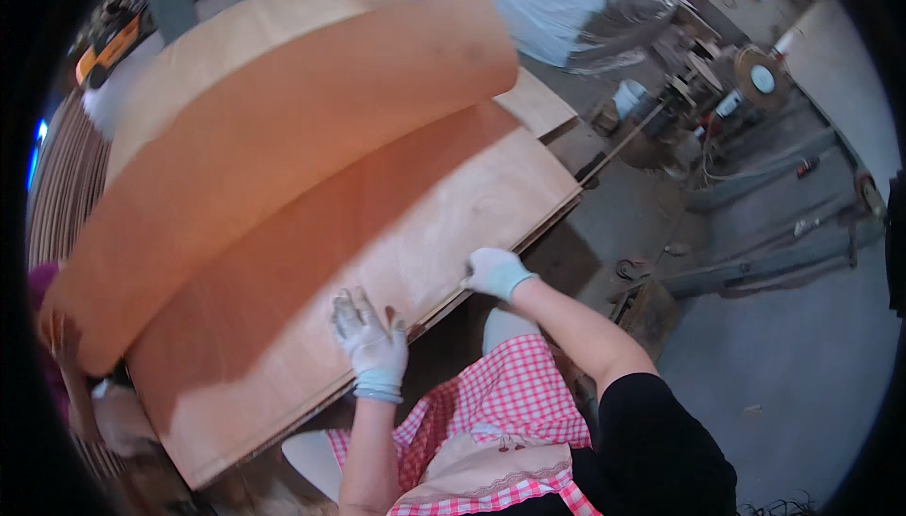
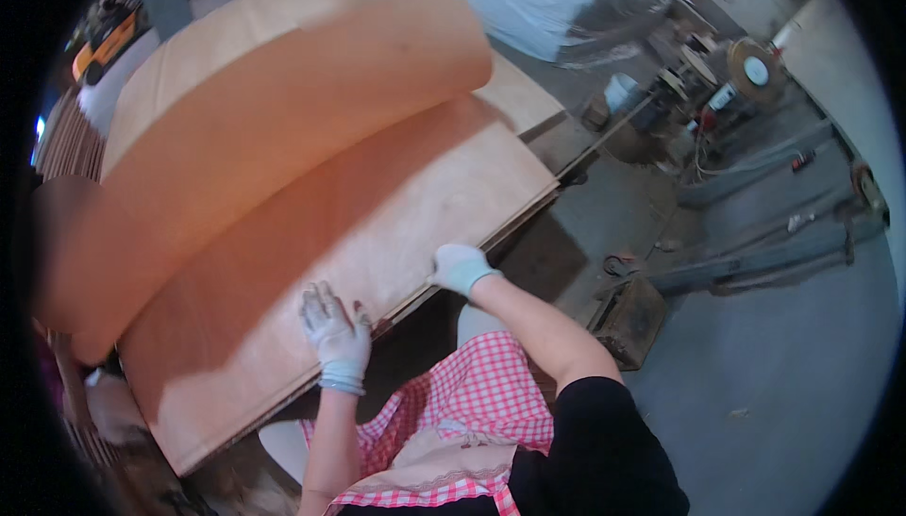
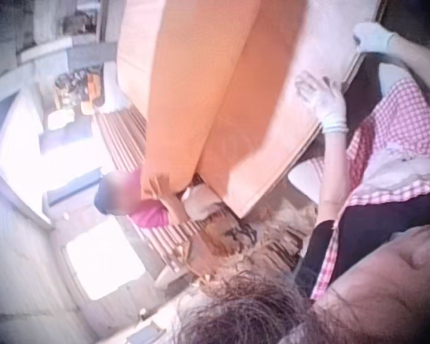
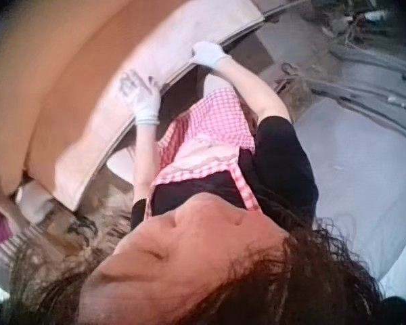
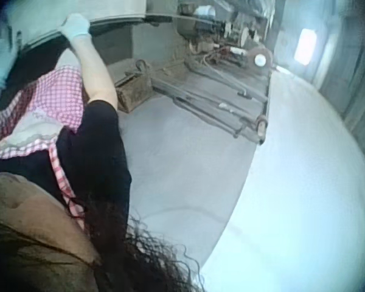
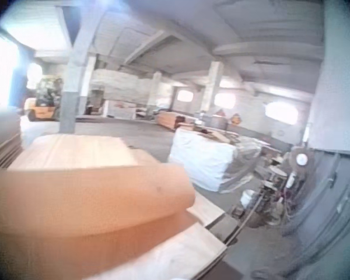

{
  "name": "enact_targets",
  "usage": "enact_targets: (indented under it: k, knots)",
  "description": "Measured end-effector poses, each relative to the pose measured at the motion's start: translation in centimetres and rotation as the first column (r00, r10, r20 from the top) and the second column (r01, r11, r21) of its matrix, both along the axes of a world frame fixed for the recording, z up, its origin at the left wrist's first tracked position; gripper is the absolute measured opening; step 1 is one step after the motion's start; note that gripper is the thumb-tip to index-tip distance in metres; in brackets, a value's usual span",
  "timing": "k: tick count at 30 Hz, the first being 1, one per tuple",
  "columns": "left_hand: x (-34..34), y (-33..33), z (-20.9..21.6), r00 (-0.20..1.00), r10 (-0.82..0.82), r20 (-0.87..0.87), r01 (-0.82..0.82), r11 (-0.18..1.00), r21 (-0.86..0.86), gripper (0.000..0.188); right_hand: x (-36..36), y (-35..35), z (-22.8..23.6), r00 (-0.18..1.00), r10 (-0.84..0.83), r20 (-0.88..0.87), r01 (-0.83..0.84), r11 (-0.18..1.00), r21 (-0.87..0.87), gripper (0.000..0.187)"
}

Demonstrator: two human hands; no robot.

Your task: The person uses a long straight blade to cut thin wood veneer sheets on a workbench. They repeatedly pull the blade along the edge of the veneer to slice it, while a coworker assists by holding and rolling the material.

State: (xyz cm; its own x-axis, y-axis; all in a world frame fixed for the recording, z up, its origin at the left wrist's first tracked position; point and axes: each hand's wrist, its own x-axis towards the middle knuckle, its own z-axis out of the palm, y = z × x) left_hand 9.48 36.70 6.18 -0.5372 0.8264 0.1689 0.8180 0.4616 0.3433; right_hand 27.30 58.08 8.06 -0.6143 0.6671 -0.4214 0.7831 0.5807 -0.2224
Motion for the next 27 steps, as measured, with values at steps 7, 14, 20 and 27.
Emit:
enact_targets:
  k: [7, 14, 20, 27]
  knots:
    - [-0.1, 2.0, -3.4, 0.998, 0.006, 0.064, 0.009, 0.974, -0.227, 0.094, 6.9, 8.9, 1.7, 0.998, 0.008, -0.055, -0.007, 0.999, 0.034, 0.028]
    - [1.4, 2.8, -2.8, 0.948, 0.097, 0.304, 0.008, 0.946, -0.325, 0.073, 20.6, 25.1, -2.9, 0.950, -0.304, 0.078, 0.285, 0.939, 0.191, 0.028]
    - [3.2, 2.2, -2.6, 0.883, 0.277, 0.380, 0.002, 0.805, -0.593, 0.044, 23.3, 21.4, -5.8, 0.236, -0.699, -0.675, 0.947, 0.322, -0.003, 0.027]
    - [8.7, -2.2, 3.9, 0.856, -0.217, 0.469, 0.037, 0.931, 0.362, 0.033, 6.7, -5.0, 0.3, 0.530, -0.416, -0.739, 0.079, 0.892, -0.445, 0.014]
